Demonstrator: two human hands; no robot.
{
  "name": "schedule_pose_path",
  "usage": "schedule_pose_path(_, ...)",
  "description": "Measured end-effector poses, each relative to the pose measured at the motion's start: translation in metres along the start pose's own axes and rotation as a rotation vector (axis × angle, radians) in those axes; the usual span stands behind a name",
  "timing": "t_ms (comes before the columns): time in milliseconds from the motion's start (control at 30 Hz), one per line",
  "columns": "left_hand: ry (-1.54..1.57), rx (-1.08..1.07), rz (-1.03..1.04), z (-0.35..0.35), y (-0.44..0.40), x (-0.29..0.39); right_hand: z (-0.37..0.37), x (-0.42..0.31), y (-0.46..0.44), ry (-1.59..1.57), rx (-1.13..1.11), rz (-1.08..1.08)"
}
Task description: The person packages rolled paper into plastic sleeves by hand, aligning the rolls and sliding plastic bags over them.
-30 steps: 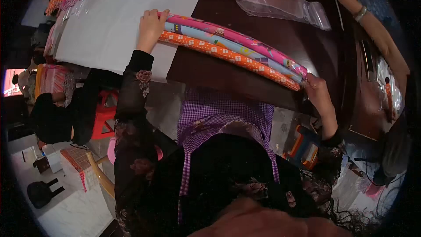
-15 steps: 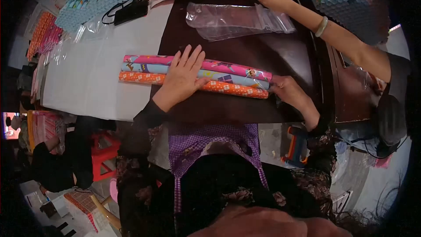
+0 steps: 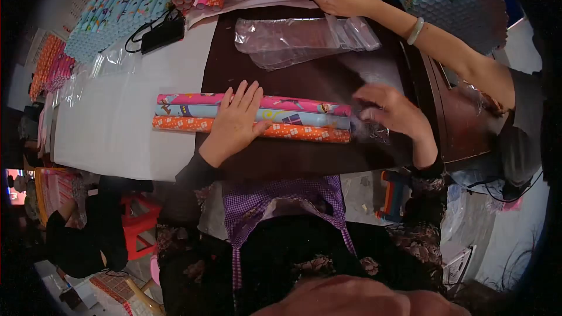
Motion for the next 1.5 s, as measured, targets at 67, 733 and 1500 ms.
schedule_pose_path(67, 0.012, 0.004, 0.011, -0.001, 0.0, 0.0, -0.046, -0.032, -0.035, -0.172, 0.234, -0.022)
schedule_pose_path(733, 0.109, 0.191, 0.025, -0.016, 0.006, -0.004, -0.085, 0.027, -0.372, 0.591, 0.256, 0.686)
schedule_pose_path(1500, 0.147, 0.123, -0.02, -0.011, 0.006, -0.005, -0.157, 0.033, -0.206, -0.733, 0.325, 0.05)
Point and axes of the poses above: each hand's wrist, its own y-axis away from the middle knuckle, its own z-axis out of the palm, x = y × z, the point moved 9 cm from there along -y, towards the middle knuckle, and after that the axes turned 13 degrees about z, right-handed, at the moved point
